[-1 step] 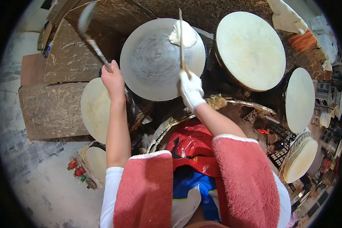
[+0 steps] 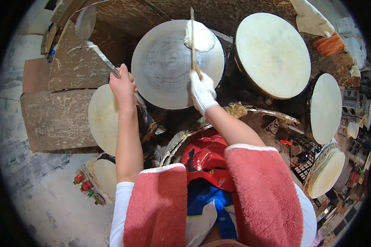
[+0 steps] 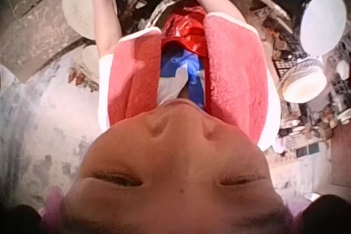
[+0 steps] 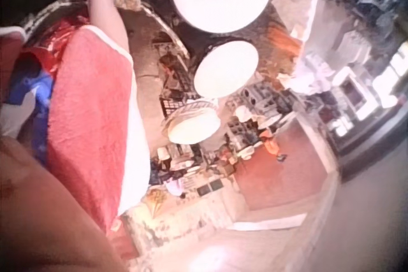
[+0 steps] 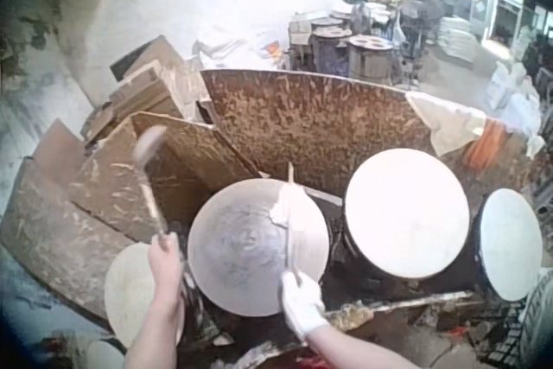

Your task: The person repeatedly ladles batter onto multiple hot griddles, spreads it into thin circles, flips the crepes, and stacks them on a nearby surface. The process is continuous and involves managing several crepes at once.

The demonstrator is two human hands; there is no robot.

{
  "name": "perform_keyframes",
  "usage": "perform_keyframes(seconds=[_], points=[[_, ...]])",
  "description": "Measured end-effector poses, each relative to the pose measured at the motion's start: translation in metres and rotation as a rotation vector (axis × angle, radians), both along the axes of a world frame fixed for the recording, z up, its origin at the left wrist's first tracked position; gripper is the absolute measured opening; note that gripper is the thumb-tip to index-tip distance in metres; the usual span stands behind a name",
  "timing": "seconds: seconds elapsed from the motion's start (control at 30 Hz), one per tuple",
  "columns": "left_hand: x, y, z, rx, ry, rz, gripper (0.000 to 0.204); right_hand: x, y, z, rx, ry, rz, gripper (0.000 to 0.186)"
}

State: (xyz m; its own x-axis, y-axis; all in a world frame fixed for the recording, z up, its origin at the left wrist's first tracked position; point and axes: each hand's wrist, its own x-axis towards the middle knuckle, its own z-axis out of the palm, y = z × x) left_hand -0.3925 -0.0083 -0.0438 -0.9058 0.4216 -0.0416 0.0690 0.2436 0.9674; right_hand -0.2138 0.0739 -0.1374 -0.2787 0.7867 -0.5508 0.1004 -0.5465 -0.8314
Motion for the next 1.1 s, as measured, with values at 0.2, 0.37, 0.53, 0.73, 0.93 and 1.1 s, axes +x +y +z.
perform_keyframes(seconds=[0.2,0.37,0.53,0.73,0.93,1.1], points=[[0.002,-0.051,0.068,0.642,-0.991,-0.444,0.026,0.005,0.01,-0.009,0.253,-0.183,0.113,0.049],[0.011,-0.103,0.073,0.773,-1.02,-0.415,0.027,0.058,-0.023,-0.01,0.251,-0.231,0.0,0.045],[0.029,-0.124,0.05,0.752,-1.161,-0.316,0.026,-0.005,-0.026,-0.003,0.359,-0.18,0.246,0.049],[0.027,-0.17,0.064,0.762,-0.829,-0.35,0.031,0.042,0.022,0.008,0.374,-0.371,0.263,0.048],[0.056,-0.187,0.044,0.583,-0.942,-0.127,0.036,0.025,0.021,-0.01,0.489,-0.227,0.475,0.047],[0.071,-0.187,0.045,0.566,-0.95,0.002,0.038,0.033,0.06,-0.004,0.563,-0.343,0.692,0.047]])
